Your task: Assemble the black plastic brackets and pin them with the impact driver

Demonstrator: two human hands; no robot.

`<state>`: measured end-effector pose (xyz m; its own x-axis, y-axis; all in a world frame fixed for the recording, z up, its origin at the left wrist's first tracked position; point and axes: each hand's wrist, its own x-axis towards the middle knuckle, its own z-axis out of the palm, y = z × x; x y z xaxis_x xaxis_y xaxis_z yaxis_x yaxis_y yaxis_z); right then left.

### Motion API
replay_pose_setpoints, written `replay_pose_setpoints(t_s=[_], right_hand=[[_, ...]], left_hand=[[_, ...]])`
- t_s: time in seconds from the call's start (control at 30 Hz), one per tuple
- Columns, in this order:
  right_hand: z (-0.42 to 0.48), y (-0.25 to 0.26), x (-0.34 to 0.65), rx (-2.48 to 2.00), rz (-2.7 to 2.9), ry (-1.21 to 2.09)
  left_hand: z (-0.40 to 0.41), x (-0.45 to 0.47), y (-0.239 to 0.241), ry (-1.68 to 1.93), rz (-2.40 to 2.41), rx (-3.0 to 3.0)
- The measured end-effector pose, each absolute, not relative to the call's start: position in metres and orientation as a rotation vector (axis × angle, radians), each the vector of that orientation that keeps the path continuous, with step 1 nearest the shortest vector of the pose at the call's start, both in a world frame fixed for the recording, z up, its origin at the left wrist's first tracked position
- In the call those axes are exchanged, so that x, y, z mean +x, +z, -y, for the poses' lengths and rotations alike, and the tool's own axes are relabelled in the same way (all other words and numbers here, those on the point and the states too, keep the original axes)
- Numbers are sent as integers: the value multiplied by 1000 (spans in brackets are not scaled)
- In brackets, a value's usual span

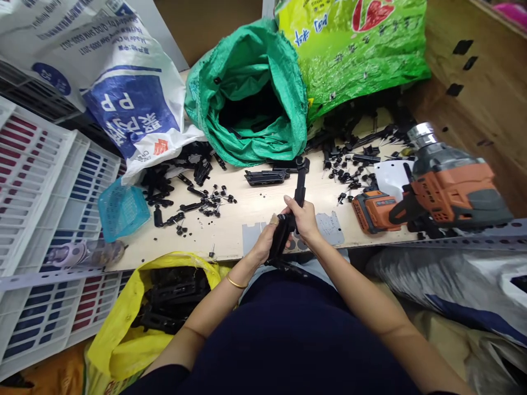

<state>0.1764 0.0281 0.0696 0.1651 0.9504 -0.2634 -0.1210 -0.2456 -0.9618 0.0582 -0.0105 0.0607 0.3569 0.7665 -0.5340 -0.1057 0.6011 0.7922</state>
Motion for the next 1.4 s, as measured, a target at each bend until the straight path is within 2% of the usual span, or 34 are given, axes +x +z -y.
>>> replay_pose_setpoints(t_s=[0.13,0.33,0.5,0.7,0.77,0.87,0.93,1.0,1.1,1.23,1.3,1.4], right_hand=[[-20,72,171,-1419,904,1122],[-21,71,174,-1445,1013,1292],[-15,72,162,-1418,884,1060],[-26,69,168,-1412,975,1196],[-33,61,175,-1427,896,1202],[-45,49,185,-1492,681,1104],[-51,43,186,-1516,537,1020],[-56,42,183,-1499,457,983],[-59,46,179,-1465,476,999],[-51,53,199,-1509,749,1142],[-43,58,221,-1582,926,1021],[-33,73,254,-1675,1333,443]], left_hand=[[12,57,59,671,-1051,834],[18,59,55,665,-986,743],[16,56,53,698,-1036,855],[2,50,51,634,-913,798],[-4,41,56,556,-912,914],[-3,28,70,436,-892,1393],[8,29,76,351,-1014,1798],[18,42,77,331,-1360,2053],[20,65,69,339,-1734,2163],[-3,67,64,422,-1769,2135],[-15,54,67,385,-1767,2076],[-24,31,76,282,-1732,1992]])
